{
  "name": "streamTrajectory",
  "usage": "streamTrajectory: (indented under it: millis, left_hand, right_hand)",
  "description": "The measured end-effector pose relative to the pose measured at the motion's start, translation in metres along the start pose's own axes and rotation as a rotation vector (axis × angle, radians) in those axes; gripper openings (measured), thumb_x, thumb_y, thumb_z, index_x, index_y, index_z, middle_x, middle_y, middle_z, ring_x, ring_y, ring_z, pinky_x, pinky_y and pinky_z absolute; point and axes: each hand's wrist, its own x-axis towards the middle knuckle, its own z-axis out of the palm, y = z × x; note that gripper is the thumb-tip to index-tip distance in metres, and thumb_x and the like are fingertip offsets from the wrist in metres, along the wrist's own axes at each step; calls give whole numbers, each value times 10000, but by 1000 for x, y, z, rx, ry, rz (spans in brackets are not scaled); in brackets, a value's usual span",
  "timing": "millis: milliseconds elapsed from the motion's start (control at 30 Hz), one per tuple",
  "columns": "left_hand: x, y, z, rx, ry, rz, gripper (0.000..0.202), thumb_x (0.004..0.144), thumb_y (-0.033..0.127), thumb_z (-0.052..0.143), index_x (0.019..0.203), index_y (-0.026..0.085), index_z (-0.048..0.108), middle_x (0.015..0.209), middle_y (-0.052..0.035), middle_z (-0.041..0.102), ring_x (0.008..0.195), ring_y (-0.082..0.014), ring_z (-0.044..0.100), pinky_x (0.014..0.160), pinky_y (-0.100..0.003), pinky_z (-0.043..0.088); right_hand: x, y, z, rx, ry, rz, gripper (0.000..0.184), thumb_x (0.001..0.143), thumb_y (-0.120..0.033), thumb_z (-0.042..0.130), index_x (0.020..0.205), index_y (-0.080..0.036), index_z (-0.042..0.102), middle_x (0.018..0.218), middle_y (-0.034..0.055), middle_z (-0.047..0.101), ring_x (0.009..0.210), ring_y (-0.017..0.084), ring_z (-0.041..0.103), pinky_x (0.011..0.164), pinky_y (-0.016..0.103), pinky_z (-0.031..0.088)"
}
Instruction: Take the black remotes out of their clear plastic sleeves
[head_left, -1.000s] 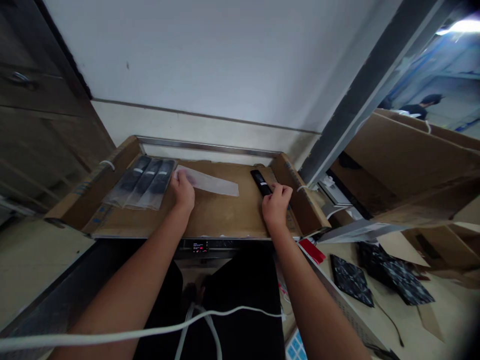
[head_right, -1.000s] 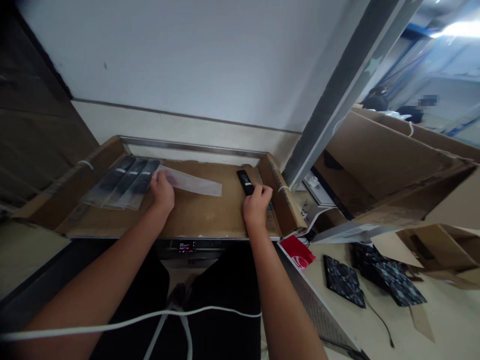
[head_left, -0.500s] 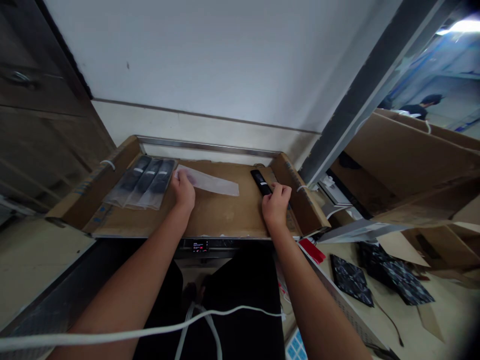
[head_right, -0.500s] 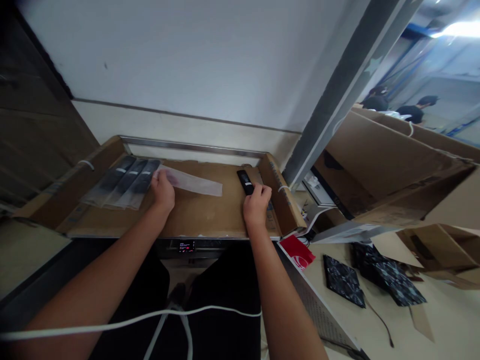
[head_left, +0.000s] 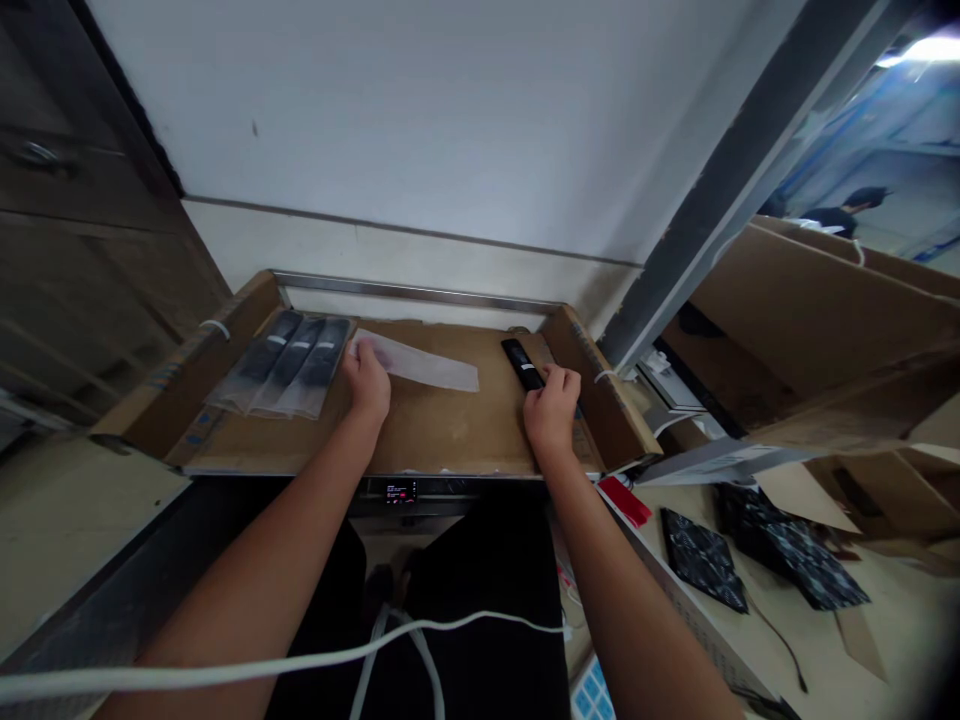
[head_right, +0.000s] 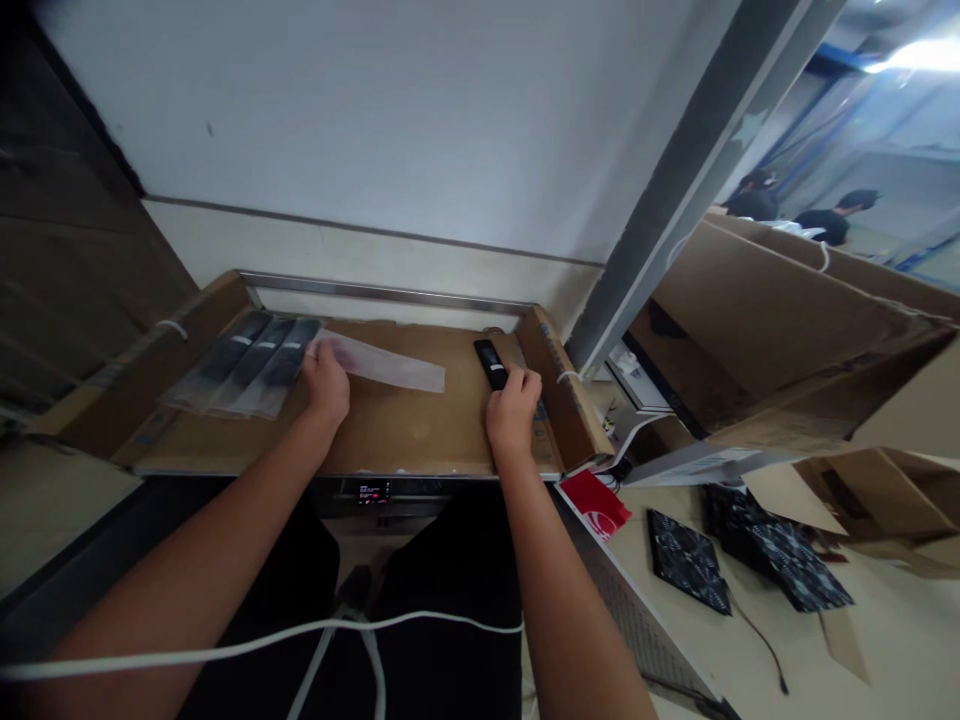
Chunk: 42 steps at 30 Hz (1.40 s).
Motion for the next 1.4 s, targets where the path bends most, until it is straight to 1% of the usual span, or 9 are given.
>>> streamTrajectory:
  millis: [267,433,633,767,933,1100,1267,1333,1400]
  left_hand:
    - [-2,3,0,8,-16,-27,202,937,271,422,774,204,520,699,8,513,654,-153,505,626,-266,448]
    - [-1,2,0,22,7,-29,195,935,258,437,778,199,536,718,3,529,670,-154,516,659,-272,453]
    - [0,-1,1,12,-7,-30,213,939,314,430,773,209,511,704,8,509,640,-150,504,628,-271,446]
    - [0,-2,1,5,-17,-29,203,929,300,422,766,210,502,690,10,496,625,-147,500,603,-266,440]
    - [1,-2,1,22,-8,-14,227,938,323,423,766,206,513,695,4,514,635,-148,513,621,-269,456]
    - [2,-4,1,23,9,-27,213,929,339,449,782,207,528,714,-8,533,661,-155,519,616,-272,457]
    - [2,-4,1,23,-8,-14,231,938,355,434,763,220,500,701,-6,516,647,-161,513,602,-279,458]
    - [1,-3,1,15,-14,-11,236,938,360,431,757,221,492,692,-2,506,634,-159,507,595,-278,452]
    - [0,-4,1,12,-28,-3,241,938,370,428,766,218,502,693,0,506,628,-154,501,589,-273,441]
  right_hand:
    - [0,-1,-1,1,-4,12,438,733,-1,444,1135,-132,557,1092,142,482,1035,259,473,975,431,445]
    - [0,-1,-2,-3,-5,22,435,740,-1,431,1136,-124,561,1088,148,490,1040,263,471,974,436,444]
    - [1,-3,-3,-26,-19,52,452,749,2,422,1156,-135,564,1103,153,490,1059,271,467,974,454,430]
    - [0,-2,-3,-43,-19,63,448,753,2,417,1155,-133,562,1104,155,483,1057,271,463,969,443,425]
    - [0,-1,-3,-47,-21,60,455,747,-1,426,1159,-138,560,1112,151,481,1059,267,463,973,436,422]
    - [0,0,-3,-51,-5,53,457,745,3,425,1160,-128,564,1108,155,480,1061,269,461,971,436,423]
    - [-2,-2,-1,-43,0,58,450,748,7,420,1146,-140,568,1088,143,479,1042,265,472,960,435,433]
    - [0,-5,-5,-37,-5,40,442,743,6,420,1129,-145,574,1067,135,483,1033,265,479,957,434,438]
    - [9,-8,-18,-36,13,20,437,746,-3,421,1129,-149,573,1057,130,490,1027,265,489,951,431,443]
